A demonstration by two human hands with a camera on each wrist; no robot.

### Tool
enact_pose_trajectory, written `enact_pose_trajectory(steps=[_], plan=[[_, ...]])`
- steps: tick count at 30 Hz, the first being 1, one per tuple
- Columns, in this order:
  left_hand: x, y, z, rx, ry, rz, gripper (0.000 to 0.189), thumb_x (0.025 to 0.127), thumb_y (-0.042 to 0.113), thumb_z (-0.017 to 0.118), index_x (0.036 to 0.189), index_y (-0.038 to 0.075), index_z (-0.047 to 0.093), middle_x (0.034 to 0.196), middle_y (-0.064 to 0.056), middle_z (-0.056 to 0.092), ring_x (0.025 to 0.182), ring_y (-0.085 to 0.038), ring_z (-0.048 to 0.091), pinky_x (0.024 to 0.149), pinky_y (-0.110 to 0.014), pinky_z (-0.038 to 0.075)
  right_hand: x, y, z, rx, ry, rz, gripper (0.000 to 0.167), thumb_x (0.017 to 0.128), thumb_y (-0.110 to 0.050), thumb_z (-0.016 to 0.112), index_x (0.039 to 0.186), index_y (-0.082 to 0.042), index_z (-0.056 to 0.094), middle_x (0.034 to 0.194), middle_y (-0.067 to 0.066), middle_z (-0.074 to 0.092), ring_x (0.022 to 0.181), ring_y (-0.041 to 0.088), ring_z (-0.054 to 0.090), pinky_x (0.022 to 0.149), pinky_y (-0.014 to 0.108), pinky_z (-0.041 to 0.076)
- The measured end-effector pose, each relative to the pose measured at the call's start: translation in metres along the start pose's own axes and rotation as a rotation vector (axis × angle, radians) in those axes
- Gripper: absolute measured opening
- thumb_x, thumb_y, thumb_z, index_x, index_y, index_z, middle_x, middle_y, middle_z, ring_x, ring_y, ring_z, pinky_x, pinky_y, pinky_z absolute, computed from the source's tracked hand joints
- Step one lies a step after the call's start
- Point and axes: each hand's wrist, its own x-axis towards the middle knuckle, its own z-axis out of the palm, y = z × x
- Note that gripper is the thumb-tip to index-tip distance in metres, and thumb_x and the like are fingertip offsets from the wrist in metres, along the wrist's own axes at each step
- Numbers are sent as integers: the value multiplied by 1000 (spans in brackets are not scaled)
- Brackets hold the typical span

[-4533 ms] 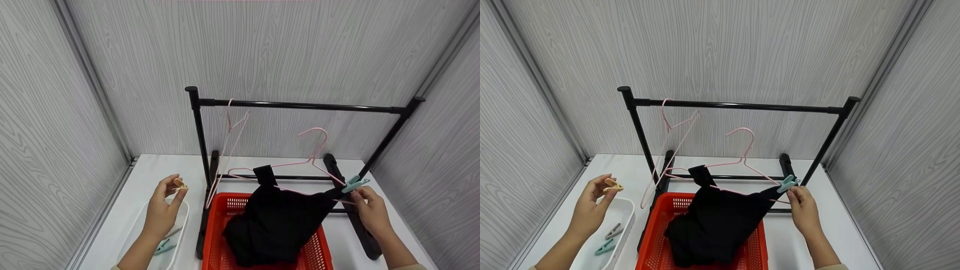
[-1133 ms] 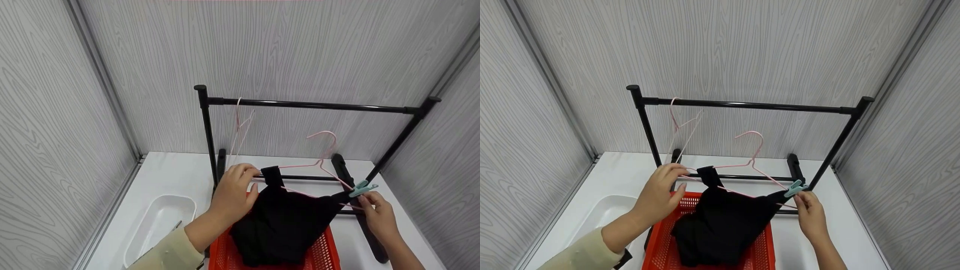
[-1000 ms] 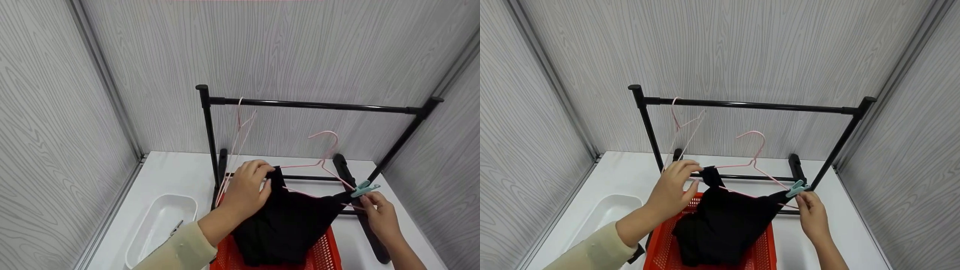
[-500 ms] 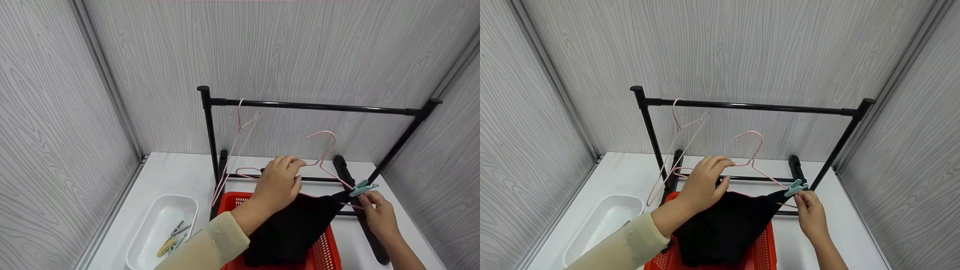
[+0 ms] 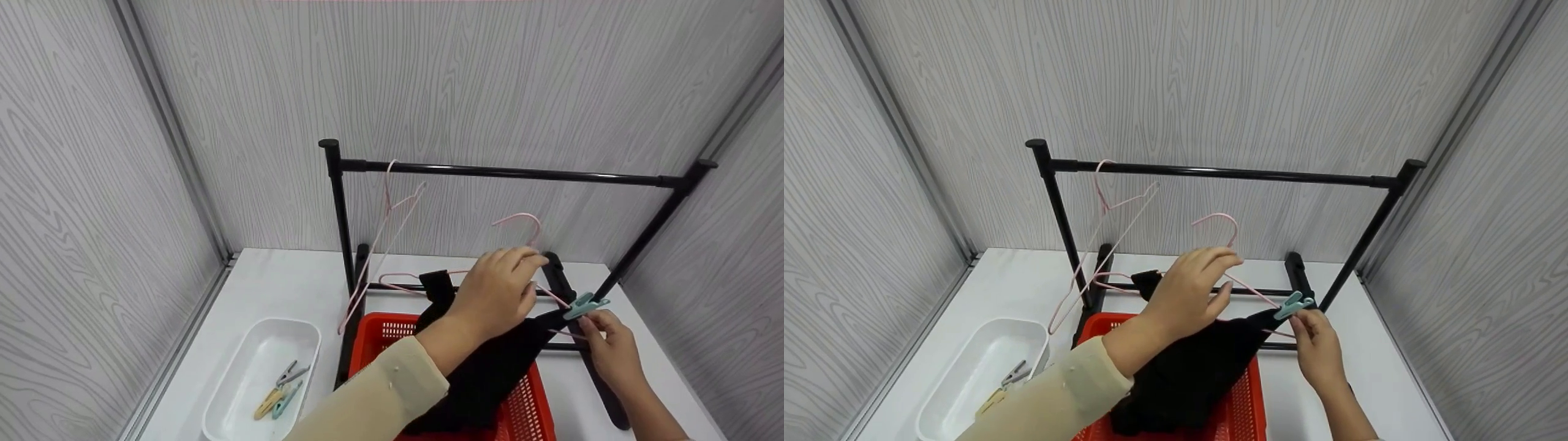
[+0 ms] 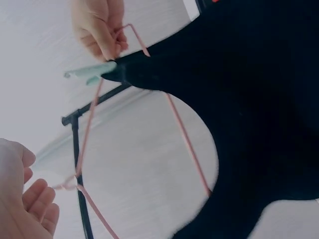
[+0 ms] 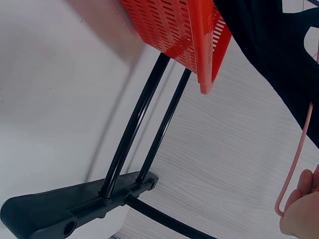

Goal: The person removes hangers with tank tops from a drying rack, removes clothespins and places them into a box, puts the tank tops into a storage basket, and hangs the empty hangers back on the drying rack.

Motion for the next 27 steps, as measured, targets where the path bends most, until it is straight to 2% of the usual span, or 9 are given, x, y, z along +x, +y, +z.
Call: enact_pose_trajectory(steps=[5,10,18,23,27], plan=[[11,15,3,28,-59,23,39,96,27,58,134,18,61,136,3,59,125,-12,55,105,-25,43,0,-2,0,-14,-3,-8,10,99,-3,60,101,1,68,91,6,66,87,-7,50,71,11,41],[21,24,14,48,-116,27,45,97,32,57,139,18,57,140,2,56,128,-11,53,107,-25,41,1,-4,0,-19,2,-19,8,98,-1,60,101,2,67,91,9,66,86,-8,51,69,10,43],[17,30,35,113,-243,-13,60,101,45,50,152,16,38,145,4,50,132,-10,49,108,-25,39,-1,-6,6,62,-2,-46,8,96,6,59,99,5,67,92,12,64,84,-5,55,70,9,49],[16,35,41,180,-297,8,61,103,50,44,152,15,38,147,3,48,137,-10,44,113,-24,31,-2,-9,8,90,-21,-40,9,98,5,57,99,5,66,93,12,63,83,-3,57,70,11,51],[16,40,46,242,-315,34,61,104,52,42,152,15,38,146,5,48,137,-9,42,114,-24,30,-1,-12,9,102,-17,-45,9,97,6,58,98,5,66,92,3,64,83,-3,58,70,11,51]])
